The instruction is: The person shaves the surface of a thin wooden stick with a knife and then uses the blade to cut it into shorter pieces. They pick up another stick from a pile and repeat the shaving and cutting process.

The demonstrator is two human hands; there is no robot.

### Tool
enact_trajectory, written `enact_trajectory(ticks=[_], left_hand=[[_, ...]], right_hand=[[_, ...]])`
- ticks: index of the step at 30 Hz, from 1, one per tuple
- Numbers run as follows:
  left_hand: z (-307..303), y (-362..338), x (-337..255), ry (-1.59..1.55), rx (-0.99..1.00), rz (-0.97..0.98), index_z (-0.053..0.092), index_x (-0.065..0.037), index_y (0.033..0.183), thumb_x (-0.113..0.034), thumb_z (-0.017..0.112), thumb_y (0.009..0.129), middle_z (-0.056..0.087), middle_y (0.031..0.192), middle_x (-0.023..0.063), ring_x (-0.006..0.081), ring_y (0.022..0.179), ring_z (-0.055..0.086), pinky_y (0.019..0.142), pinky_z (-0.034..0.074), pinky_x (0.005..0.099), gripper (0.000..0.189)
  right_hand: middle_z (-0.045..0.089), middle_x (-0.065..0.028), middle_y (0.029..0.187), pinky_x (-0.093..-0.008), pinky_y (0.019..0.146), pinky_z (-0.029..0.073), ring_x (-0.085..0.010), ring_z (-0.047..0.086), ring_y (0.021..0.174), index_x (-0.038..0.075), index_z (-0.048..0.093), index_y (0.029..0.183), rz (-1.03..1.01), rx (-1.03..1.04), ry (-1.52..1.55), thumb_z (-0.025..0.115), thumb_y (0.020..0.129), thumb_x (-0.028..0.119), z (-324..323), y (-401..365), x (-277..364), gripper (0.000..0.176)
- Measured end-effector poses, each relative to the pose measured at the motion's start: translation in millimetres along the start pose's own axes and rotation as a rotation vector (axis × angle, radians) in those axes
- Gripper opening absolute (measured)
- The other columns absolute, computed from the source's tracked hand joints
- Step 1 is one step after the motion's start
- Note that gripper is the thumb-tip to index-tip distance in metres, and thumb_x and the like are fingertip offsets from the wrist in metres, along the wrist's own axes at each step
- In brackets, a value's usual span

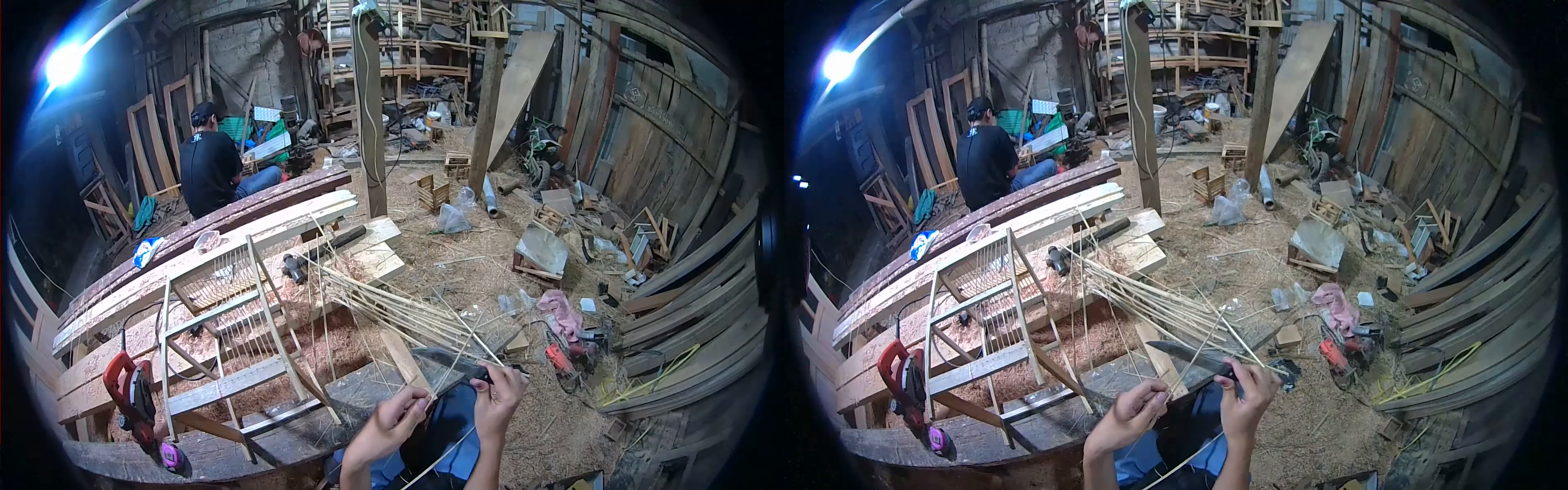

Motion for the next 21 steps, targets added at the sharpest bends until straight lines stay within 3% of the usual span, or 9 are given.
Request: enact_trajectory(ticks=[4, 7, 10, 12, 16, 21], left_hand=[[-2, 1, 10, 0.012, 0.029, -0.071, 0.057, 0.001, 0.115, -0.017, 0.053, 0.106, 0.056, 0.082, 0.0003, 0.0054, 0.071, 0.048, 0.061, 0.041, 0.0227, 0.02], [-3, 0, 6, 0.12, 0.031, 0.039, 0.057, 0.001, 0.115, -0.017, 0.054, 0.106, 0.058, 0.083, 0.001, 0.0061, 0.071, 0.05, 0.062, 0.042, 0.0228, 0.02], [-1, -2, 5, 0.141, 0.047, 0.144, 0.057, 0.001, 0.116, -0.017, 0.055, 0.106, 0.058, 0.082, 0.0016, 0.0067, 0.069, 0.05, 0.061, 0.043, 0.0232, 0.02], [0, -1, 28, -0.05, 0.099, -0.191, 0.057, 0.001, 0.116, -0.017, 0.055, 0.105, 0.059, 0.081, 0.0031, 0.008, 0.068, 0.052, 0.06, 0.044, 0.0239, 0.02], [-8, 4, 18, -0.127, 0.021, -0.176, 0.057, 0.0, 0.115, -0.019, 0.055, 0.106, 0.06, 0.08, 0.0047, 0.0088, 0.068, 0.053, 0.059, 0.044, 0.0246, 0.021], [-9, 5, 20, -0.29, -0.101, -0.172, 0.056, 0.0, 0.114, -0.022, 0.054, 0.106, 0.059, 0.078, 0.0037, 0.0083, 0.065, 0.052, 0.056, 0.041, 0.0234, 0.023]], right_hand=[[0.065, -0.0068, 0.085, -0.0383, 0.086, 0.038, -0.0262, 0.057, 0.086, 0.005, 0.074, 0.102, 0.01, 0.023, -0.02, 0.076, 0.084, 0.036, -1, 2, 2, 0.036], [0.065, -0.0089, 0.085, -0.0393, 0.085, 0.039, -0.0277, 0.057, 0.084, 0.002, 0.073, 0.102, 0.069, -0.132, -0.018, 0.076, 0.085, 0.037, -8, -1, -12, 0.039], [0.065, -0.0095, 0.085, -0.0407, 0.084, 0.039, -0.0284, 0.058, 0.083, 0.001, 0.072, 0.102, 0.097, -0.133, -0.016, 0.076, 0.087, 0.038, -9, -1, -13, 0.04], [0.066, -0.0094, 0.085, -0.0403, 0.085, 0.04, -0.0287, 0.058, 0.085, 0.001, 0.072, 0.103, 0.083, -0.109, -0.031, 0.075, 0.087, 0.037, -8, 2, -6, 0.04], [0.069, -0.0053, 0.094, -0.039, 0.088, 0.038, -0.0253, 0.06, 0.09, 0.007, 0.075, 0.104, 0.062, 0.007, 0.033, 0.075, 0.087, 0.035, 3, 3, 3, 0.033], [0.064, -0.0036, 0.084, -0.0393, 0.083, 0.038, -0.0245, 0.058, 0.084, 0.008, 0.075, 0.106, -0.027, 0.118, 0.061, 0.073, 0.089, 0.033, 23, -2, 18, 0.031]])
Point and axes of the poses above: each hand's wrist, its own y-axis towards the middle knuckle, its own z-axis out of the palm, x = y × z, the point moved 8 cm from there along y, towards the middle knuckle
